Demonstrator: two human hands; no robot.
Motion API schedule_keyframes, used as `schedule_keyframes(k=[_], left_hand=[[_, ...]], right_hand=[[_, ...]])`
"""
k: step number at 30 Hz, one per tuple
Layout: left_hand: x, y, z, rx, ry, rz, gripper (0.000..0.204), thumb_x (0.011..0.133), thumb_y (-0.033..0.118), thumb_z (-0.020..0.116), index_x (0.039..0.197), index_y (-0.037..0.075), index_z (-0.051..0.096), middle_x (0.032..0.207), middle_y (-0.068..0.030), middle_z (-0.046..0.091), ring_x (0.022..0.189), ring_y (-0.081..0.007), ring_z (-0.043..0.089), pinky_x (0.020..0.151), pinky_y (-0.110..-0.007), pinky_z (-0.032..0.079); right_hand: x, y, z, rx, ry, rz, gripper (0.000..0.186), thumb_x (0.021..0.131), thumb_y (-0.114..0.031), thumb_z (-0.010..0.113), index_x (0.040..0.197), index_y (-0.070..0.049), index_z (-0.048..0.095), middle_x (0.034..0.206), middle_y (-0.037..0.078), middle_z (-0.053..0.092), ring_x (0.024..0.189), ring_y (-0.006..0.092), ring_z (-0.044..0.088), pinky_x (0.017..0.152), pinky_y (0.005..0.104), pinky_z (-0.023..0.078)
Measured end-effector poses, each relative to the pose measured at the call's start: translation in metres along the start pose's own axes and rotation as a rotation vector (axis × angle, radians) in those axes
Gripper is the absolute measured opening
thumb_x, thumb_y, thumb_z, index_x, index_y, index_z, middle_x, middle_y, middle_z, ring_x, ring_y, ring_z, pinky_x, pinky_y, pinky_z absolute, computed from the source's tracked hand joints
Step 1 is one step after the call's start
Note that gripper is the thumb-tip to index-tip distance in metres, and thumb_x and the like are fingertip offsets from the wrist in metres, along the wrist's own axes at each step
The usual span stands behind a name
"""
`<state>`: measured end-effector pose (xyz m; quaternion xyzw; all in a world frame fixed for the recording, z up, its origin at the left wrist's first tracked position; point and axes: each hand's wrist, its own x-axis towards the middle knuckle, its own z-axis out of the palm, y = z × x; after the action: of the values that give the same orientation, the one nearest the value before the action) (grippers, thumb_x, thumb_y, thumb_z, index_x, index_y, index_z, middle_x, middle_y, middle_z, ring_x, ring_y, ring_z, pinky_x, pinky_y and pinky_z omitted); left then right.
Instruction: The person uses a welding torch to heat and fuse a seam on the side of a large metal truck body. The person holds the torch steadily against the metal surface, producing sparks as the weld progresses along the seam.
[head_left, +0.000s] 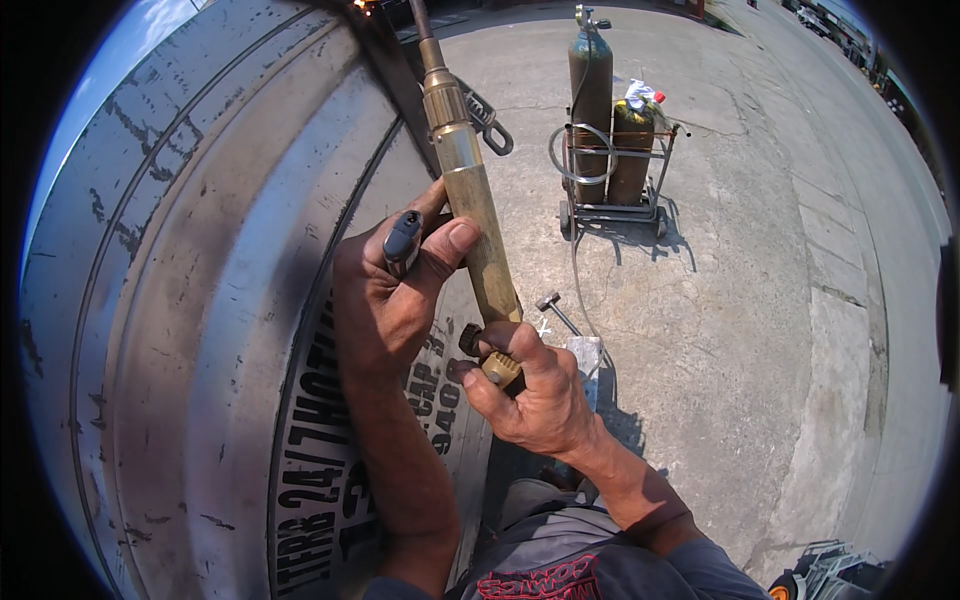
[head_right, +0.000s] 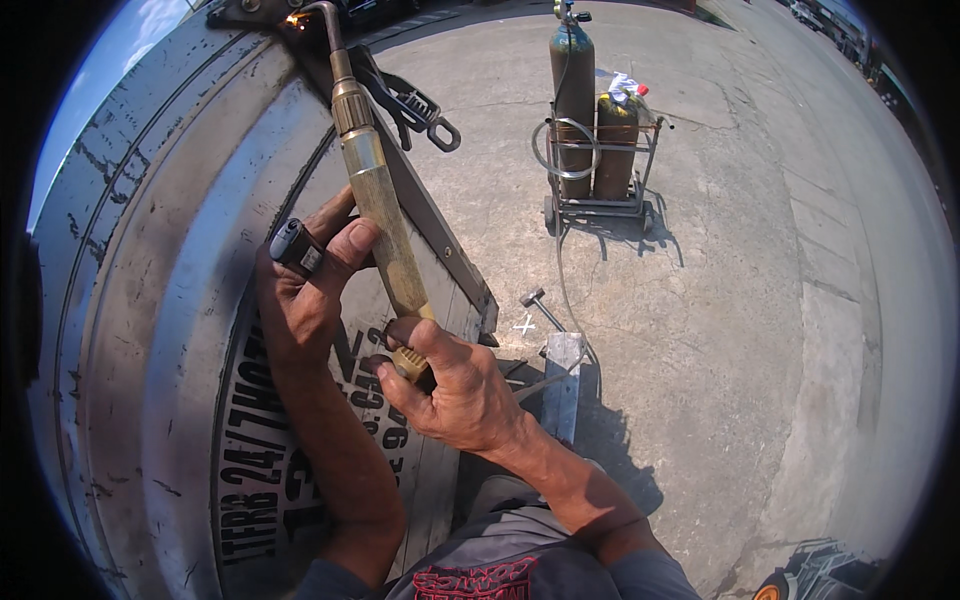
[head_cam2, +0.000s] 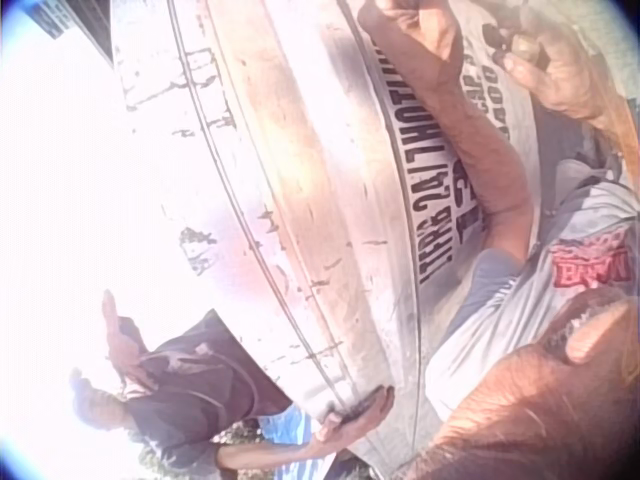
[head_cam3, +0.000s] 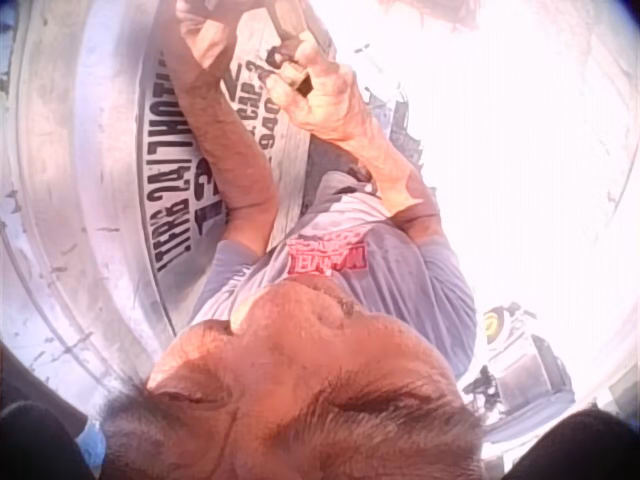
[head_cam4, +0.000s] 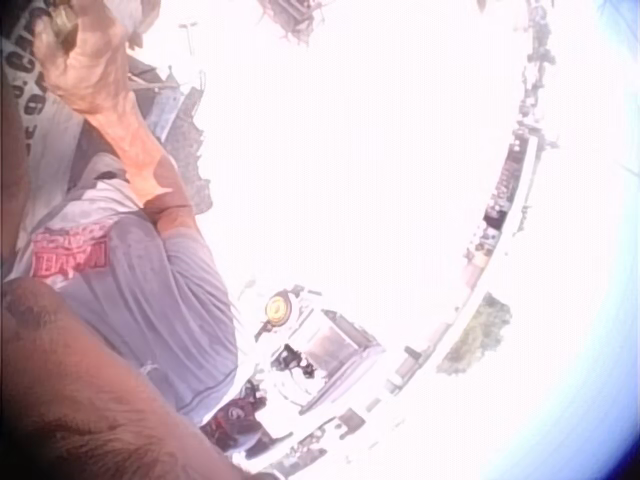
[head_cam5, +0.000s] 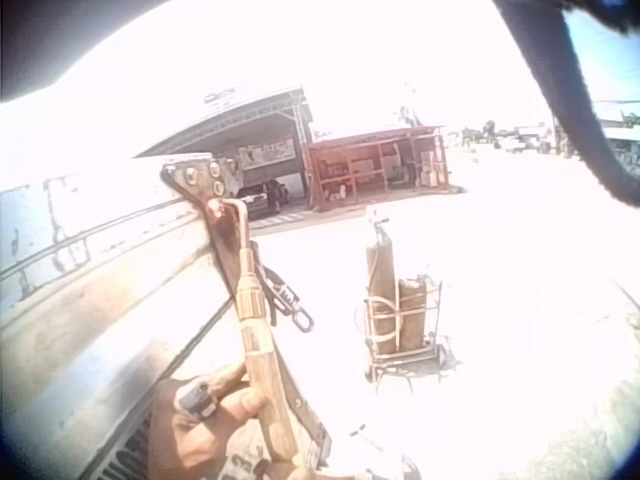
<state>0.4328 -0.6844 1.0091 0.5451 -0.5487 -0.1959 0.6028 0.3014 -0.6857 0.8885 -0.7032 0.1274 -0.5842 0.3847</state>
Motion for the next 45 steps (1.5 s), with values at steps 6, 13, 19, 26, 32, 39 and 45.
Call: schedule_keyframes(k=[6, 13, 19, 26, 32, 39, 45], left_hand=[[0.000, -0.002, -0.002, -0.020, -0.010, -0.022, 0.047, 0.097, 0.016, 0.080, 0.137, -0.006, 0.067, 0.107, -0.0115, 0.078, 0.097, -0.0141, 0.070, 0.086, -0.031, 0.061], [0.000, -0.002, -0.004, 0.016, -0.028, -0.009, 0.050, 0.097, 0.017, 0.081, 0.138, -0.006, 0.066, 0.108, -0.0133, 0.078, 0.098, -0.0156, 0.071, 0.088, -0.031, 0.061], [0.000, -0.001, -0.002, -0.012, -0.019, -0.022, 0.052, 0.097, 0.019, 0.081, 0.138, -0.007, 0.066, 0.109, -0.0143, 0.078, 0.100, -0.0166, 0.072, 0.088, -0.032, 0.061], [0.000, 0.000, -0.003, 0.028, -0.015, -0.007, 0.052, 0.097, 0.020, 0.081, 0.138, -0.007, 0.066, 0.111, -0.0139, 0.078, 0.100, -0.0159, 0.071, 0.089, -0.032, 0.061], [-0.001, -0.001, -0.003, -0.034, -0.025, 0.007, 0.048, 0.098, 0.016, 0.080, 0.138, -0.007, 0.066, 0.111, -0.0136, 0.078, 0.099, -0.0155, 0.071, 0.088, -0.032, 0.062], [-0.001, -0.001, -0.004, -0.050, -0.044, 0.011, 0.048, 0.097, 0.015, 0.080, 0.137, -0.007, 0.066, 0.111, -0.0144, 0.078, 0.100, -0.0167, 0.072, 0.088, -0.033, 0.063], [-0.002, -0.003, -0.005, -0.022, -0.039, 0.027, 0.048, 0.096, 0.014, 0.080, 0.137, -0.008, 0.066, 0.109, -0.0154, 0.078, 0.098, -0.0177, 0.073, 0.087, -0.034, 0.064]], right_hand=[[0.001, -0.002, -0.001, 0.020, 0.002, 0.034, 0.041, 0.095, -0.011, 0.076, 0.128, -0.006, 0.052, 0.101, 0.015, 0.073, 0.076, 0.0267, 0.078, 0.065, 0.0358, 0.062], [0.000, 0.000, -0.002, -0.016, -0.023, 0.012, 0.050, 0.095, -0.010, 0.076, 0.136, -0.009, 0.047, 0.105, 0.015, 0.073, 0.076, 0.0265, 0.077, 0.065, 0.0357, 0.063], [-0.002, 0.003, 0.002, 0.024, 0.008, -0.031, 0.057, 0.095, -0.009, 0.074, 0.142, -0.008, 0.042, 0.105, 0.015, 0.072, 0.074, 0.0248, 0.077, 0.062, 0.0345, 0.062], [0.002, 0.004, -0.001, -0.051, -0.028, -0.088, 0.100, 0.095, -0.009, 0.073, 0.171, -0.027, 0.011, 0.102, 0.013, 0.072, 0.068, 0.0200, 0.072, 0.062, 0.0340, 0.059], [-0.002, 0.005, -0.003, -0.031, -0.044, -0.038, 0.088, 0.094, -0.010, 0.074, 0.165, -0.021, 0.023, 0.101, 0.014, 0.073, 0.070, 0.0221, 0.073, 0.063, 0.0345, 0.060], [-0.001, 0.001, -0.003, -0.009, -0.044, -0.032, 0.077, 0.095, -0.009, 0.078, 0.155, -0.016, 0.031, 0.105, 0.018, 0.075, 0.077, 0.0291, 0.079, 0.063, 0.0362, 0.064], [-0.006, 0.005, 0.002, -0.020, 0.014, -0.063, 0.098, 0.093, -0.012, 0.083, 0.167, -0.025, 0.020, 0.101, 0.015, 0.074, 0.075, 0.0217, 0.076, 0.065, 0.0334, 0.061]])
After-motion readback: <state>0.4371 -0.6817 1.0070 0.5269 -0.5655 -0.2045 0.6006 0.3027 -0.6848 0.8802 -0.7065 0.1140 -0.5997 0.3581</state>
